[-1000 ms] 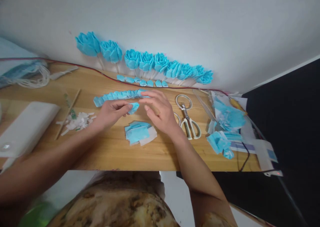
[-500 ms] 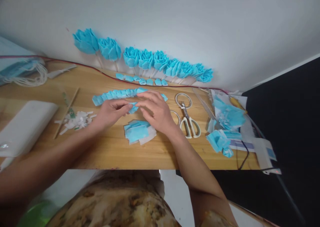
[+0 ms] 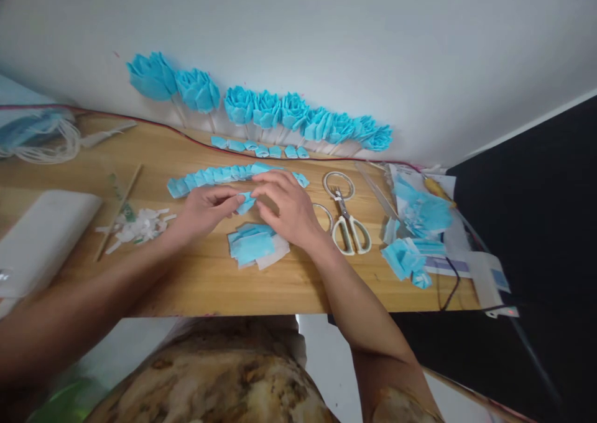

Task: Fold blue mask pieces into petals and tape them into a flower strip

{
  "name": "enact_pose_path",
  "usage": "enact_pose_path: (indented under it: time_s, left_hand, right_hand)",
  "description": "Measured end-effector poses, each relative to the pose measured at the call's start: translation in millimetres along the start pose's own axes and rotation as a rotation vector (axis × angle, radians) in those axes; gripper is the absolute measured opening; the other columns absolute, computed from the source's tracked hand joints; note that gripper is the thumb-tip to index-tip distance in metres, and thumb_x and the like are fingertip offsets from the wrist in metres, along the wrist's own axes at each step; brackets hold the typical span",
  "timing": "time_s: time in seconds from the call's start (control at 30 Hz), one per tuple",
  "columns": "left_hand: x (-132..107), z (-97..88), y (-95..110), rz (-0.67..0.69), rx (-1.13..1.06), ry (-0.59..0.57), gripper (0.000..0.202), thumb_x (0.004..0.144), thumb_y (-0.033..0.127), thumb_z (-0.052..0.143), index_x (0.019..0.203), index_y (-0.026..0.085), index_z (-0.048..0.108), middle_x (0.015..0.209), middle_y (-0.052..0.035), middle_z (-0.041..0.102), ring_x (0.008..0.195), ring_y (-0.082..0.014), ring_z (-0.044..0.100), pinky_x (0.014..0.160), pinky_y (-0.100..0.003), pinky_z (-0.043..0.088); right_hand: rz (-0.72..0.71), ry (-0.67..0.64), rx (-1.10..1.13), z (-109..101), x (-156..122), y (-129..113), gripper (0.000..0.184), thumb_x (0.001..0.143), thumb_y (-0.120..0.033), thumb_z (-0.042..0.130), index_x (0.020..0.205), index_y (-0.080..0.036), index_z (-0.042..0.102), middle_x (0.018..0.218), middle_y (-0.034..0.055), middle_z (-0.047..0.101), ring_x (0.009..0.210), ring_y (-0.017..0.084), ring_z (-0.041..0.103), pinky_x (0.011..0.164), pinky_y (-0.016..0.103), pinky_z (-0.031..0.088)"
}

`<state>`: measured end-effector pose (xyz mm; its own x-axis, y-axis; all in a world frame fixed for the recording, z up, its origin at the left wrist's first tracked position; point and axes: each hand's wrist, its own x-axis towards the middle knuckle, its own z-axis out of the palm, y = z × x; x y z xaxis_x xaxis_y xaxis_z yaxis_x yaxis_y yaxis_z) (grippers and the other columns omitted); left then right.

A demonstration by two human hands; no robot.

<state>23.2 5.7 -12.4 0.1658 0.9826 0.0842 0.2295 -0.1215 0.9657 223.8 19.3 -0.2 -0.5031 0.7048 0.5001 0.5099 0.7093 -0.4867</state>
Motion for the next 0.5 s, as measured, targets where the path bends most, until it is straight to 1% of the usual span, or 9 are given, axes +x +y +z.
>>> enact_pose_path:
  time_s: [0.13,0.2,0.33,0.4,0.5]
  left_hand:
    - [0.2,0.3,-0.1,-0.047,-0.010,0.036,0.029,0.080,0.044,0.062,0.068,0.018,0.068,0.058,0.0009,0.057,0.057,-0.0127,0.048,0.055,-0.026,0.037]
    - [0.3,0.7,0.6,-0.055,-0.034,0.052,0.028,0.080,0.043,0.062,0.069,0.018,0.068,0.059,0.0007,0.059,0.057,-0.0127,0.049,0.055,-0.026,0.038]
    - [0.1,1.0,3.7,-0.050,-0.056,0.070,0.026,0.079,0.042,0.063,0.072,0.018,0.071,0.058,0.0014,0.058,0.057,-0.0125,0.049,0.055,-0.025,0.038]
    - [-0.2,0.9,5.2,-0.050,-0.058,0.072,0.026,0.079,0.042,0.063,0.072,0.019,0.072,0.057,0.0014,0.058,0.058,-0.0127,0.049,0.056,-0.026,0.039]
    - [-0.3,1.0,5.2,-0.063,-0.078,0.077,0.026,0.079,0.042,0.064,0.076,0.018,0.073,0.061,0.0005,0.061,0.058,-0.0127,0.050,0.056,-0.025,0.041]
  right_hand:
    - [0.236,0.067,0.310,0.1,-1.0,0.7,0.034,0.089,-0.016,0.054,0.121,-0.026,0.055,0.124,0.0070,0.068,0.118,0.021,0.063,0.092,0.040,0.053]
    - [0.299,0.050,0.402,-0.1,-1.3,1.6,0.039,0.089,-0.018,0.055,0.128,-0.026,0.052,0.122,0.0074,0.069,0.117,0.021,0.064,0.092,0.038,0.053]
    - [0.352,-0.026,0.487,1.0,-1.9,1.7,0.039,0.090,-0.026,0.061,0.129,-0.024,0.055,0.113,0.0066,0.071,0.107,0.020,0.067,0.089,0.036,0.053]
    - [0.363,-0.013,0.484,1.7,-1.7,0.8,0.038,0.090,-0.029,0.063,0.127,-0.024,0.057,0.109,0.0058,0.072,0.102,0.019,0.068,0.086,0.034,0.053]
    - [0.396,0.043,0.439,1.6,-0.3,-1.9,0.030,0.090,-0.032,0.063,0.118,-0.023,0.062,0.102,0.0044,0.072,0.095,0.017,0.067,0.079,0.031,0.053]
